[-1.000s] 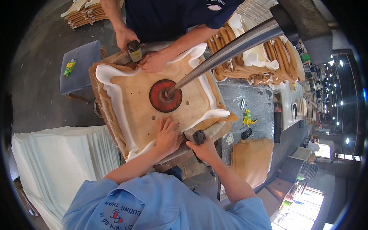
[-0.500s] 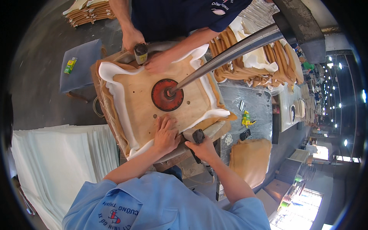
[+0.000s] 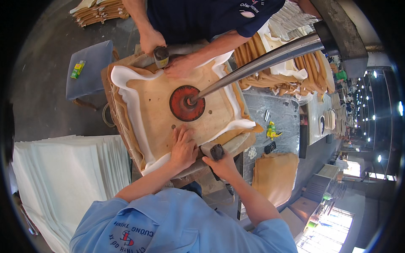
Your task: The person places a white foam sheet onto a wooden chair base, then uses a pneumatic staple gun to secure the foam to the underside of the base. A coworker assists by holding the base and applying adhesive. The person repeats the process with a second chair base.
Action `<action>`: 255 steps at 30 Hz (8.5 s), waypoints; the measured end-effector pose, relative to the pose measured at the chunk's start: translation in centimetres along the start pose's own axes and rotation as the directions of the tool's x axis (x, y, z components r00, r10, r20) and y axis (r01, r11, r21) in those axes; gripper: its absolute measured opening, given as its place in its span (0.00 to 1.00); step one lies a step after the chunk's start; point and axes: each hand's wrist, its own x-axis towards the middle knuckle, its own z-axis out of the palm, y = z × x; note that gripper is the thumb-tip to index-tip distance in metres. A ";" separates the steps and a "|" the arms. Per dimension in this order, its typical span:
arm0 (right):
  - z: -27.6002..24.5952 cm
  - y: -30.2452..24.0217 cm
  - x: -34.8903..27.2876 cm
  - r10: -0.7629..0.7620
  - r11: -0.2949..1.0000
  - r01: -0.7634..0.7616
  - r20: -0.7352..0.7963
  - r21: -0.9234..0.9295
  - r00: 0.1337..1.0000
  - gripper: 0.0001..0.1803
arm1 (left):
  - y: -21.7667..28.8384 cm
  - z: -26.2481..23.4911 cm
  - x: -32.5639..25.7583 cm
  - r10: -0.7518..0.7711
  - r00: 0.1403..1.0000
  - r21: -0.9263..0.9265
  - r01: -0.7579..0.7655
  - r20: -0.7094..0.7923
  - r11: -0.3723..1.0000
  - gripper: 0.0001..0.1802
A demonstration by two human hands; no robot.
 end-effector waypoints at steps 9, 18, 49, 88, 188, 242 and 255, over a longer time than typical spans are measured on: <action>-0.6 -0.9 -0.9 0.104 0.990 -0.112 0.100 0.081 0.989 0.20 | -0.7 -0.3 0.2 0.043 0.997 -0.092 -0.050 -0.071 0.995 0.05; 1.1 -0.1 -0.2 -0.027 1.000 0.027 -0.009 -0.006 1.000 0.20 | -0.7 -0.5 0.0 0.074 0.993 -0.088 -0.083 -0.094 0.993 0.05; 3.2 -1.9 -1.6 0.136 0.988 -0.142 0.086 0.065 0.987 0.20 | -1.8 -3.6 -1.0 -0.103 0.984 0.001 0.104 0.143 0.995 0.41; 9.5 5.4 -7.8 -0.433 0.829 0.516 -0.337 0.215 0.836 0.39 | -1.9 -12.2 -15.0 -0.547 0.814 -0.218 0.508 -0.196 0.833 0.35; 12.3 2.6 -9.0 -0.183 0.951 0.277 -0.476 0.136 0.860 0.38 | -2.3 -19.7 -14.6 -0.464 0.847 0.065 0.464 0.260 0.883 0.30; 10.5 5.3 -20.0 -0.183 0.735 0.226 -0.134 0.640 0.974 0.39 | -2.3 -11.2 -6.3 0.297 0.811 0.357 -0.508 0.503 0.784 0.33; 4.8 11.1 -8.7 0.095 0.820 0.103 -0.311 0.563 0.946 0.33 | 3.4 0.2 -1.7 0.239 0.890 0.197 -0.333 0.388 0.922 0.16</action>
